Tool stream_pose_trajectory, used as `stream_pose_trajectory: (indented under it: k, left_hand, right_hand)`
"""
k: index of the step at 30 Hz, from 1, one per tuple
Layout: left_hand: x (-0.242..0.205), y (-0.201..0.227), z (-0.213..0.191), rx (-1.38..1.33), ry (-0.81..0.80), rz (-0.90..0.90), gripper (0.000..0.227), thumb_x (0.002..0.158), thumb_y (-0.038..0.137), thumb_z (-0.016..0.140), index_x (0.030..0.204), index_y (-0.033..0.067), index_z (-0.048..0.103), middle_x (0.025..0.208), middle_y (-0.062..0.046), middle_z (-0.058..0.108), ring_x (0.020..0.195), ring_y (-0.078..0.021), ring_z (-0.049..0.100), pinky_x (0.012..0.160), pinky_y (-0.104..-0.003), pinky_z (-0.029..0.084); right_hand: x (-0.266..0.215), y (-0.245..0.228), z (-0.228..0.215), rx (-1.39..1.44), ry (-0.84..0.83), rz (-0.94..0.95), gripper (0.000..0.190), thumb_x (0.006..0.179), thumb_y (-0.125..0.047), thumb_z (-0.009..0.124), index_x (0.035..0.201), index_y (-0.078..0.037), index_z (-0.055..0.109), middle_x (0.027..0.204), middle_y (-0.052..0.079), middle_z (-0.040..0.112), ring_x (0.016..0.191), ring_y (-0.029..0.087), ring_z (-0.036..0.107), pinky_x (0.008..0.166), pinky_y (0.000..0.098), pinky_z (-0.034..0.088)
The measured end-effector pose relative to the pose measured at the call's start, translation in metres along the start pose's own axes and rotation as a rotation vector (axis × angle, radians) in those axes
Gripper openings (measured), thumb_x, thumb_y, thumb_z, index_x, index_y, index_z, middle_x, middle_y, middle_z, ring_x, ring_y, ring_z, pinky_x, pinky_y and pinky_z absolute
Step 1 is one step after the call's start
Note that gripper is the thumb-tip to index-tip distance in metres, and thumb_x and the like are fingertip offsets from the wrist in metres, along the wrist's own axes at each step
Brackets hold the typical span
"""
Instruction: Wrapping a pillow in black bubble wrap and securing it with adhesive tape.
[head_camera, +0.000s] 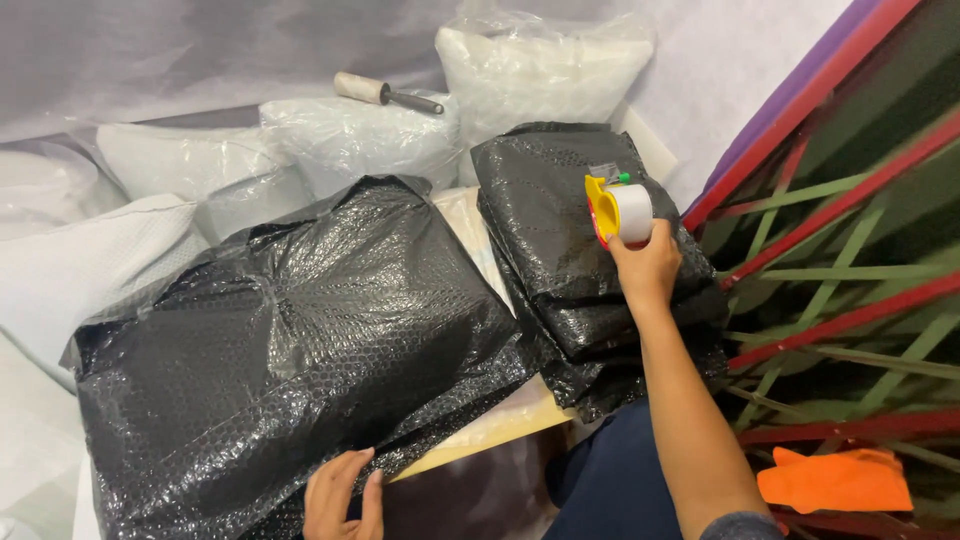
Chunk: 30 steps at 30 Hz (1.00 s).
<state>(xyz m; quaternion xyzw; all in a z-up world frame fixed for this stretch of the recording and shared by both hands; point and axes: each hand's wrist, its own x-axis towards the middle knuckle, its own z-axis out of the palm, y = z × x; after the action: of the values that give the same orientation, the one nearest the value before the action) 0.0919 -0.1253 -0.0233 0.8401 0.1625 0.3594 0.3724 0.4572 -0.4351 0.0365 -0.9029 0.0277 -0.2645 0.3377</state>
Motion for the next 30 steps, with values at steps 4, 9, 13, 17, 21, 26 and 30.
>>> stream_pose_trajectory:
  k: [4,9,13,17,21,26,30]
  left_hand:
    - [0.012,0.03,0.012,-0.215,-0.089,-0.29,0.037,0.077,-0.003,0.073,0.114,0.0013,0.073,0.108,-0.01,0.077,0.097,-0.0173,0.076,0.088,-0.03,0.059]
    - [0.032,0.061,0.028,-0.848,-0.247,-0.67,0.064,0.091,0.011,0.058,0.152,0.0047,0.039,0.144,-0.018,0.057,0.121,-0.0266,0.064,0.096,-0.035,0.053]
    - [0.026,0.062,0.018,-1.19,-0.165,-0.742,0.081,0.094,0.052,0.044,0.161,0.0139,0.021,0.142,-0.017,0.048,0.115,-0.0266,0.054,0.086,-0.04,0.051]
    - [-0.001,0.035,-0.004,-1.34,0.044,-0.741,0.059,0.102,0.049,0.04,0.147,0.0116,0.041,0.126,-0.016,0.06,0.107,-0.0257,0.061,0.091,-0.04,0.049]
    - [-0.025,0.03,-0.04,-1.172,-0.054,-0.834,0.062,0.102,0.05,0.032,0.145,0.0069,0.043,0.113,-0.019,0.069,0.085,-0.0245,0.07,0.071,-0.035,0.059]
    - [-0.043,0.034,-0.056,-0.967,-0.238,-0.812,0.062,0.101,0.047,0.031,0.141,0.0031,0.05,0.121,-0.017,0.067,0.099,-0.0232,0.064,0.086,-0.037,0.052]
    - [-0.058,0.025,-0.054,-0.758,-0.392,-0.754,0.057,0.1,0.044,0.033,0.14,0.007,0.05,0.129,-0.011,0.062,0.115,-0.0204,0.058,0.101,-0.036,0.042]
  right_hand:
    - [-0.069,-0.064,-0.042,0.129,-0.008,-0.155,0.042,0.079,-0.019,0.087,0.103,0.0,0.059,0.086,0.014,0.069,0.072,0.028,0.065,0.068,0.0404,0.052]
    - [-0.194,-0.111,-0.069,0.384,-0.349,-0.122,0.046,0.066,-0.012,0.09,0.101,-0.004,0.063,0.078,0.003,0.062,0.069,0.016,0.057,0.064,0.0288,0.048]
    - [-0.271,-0.144,-0.08,0.469,-0.545,-0.254,0.047,0.065,-0.012,0.088,0.105,-0.006,0.064,0.088,0.003,0.069,0.075,0.016,0.065,0.07,0.0274,0.054]
    - [-0.304,-0.141,-0.09,0.592,-0.954,-0.303,0.071,0.068,-0.023,0.091,0.128,-0.002,0.059,0.125,0.012,0.069,0.102,0.022,0.072,0.089,0.0321,0.059]
    - [-0.287,-0.14,-0.089,0.677,-1.058,-0.278,0.044,0.085,-0.024,0.073,0.122,0.0,0.064,0.118,0.011,0.073,0.093,0.02,0.071,0.086,0.0309,0.058]
    - [-0.274,-0.16,-0.061,0.727,-1.184,-0.281,0.04,0.08,-0.016,0.078,0.117,-0.004,0.067,0.122,0.007,0.065,0.105,0.018,0.062,0.088,0.0296,0.053]
    - [-0.278,-0.179,-0.051,0.65,-1.281,-0.337,0.028,0.073,-0.015,0.085,0.094,-0.007,0.069,0.114,0.004,0.071,0.101,0.017,0.067,0.089,0.0295,0.052]
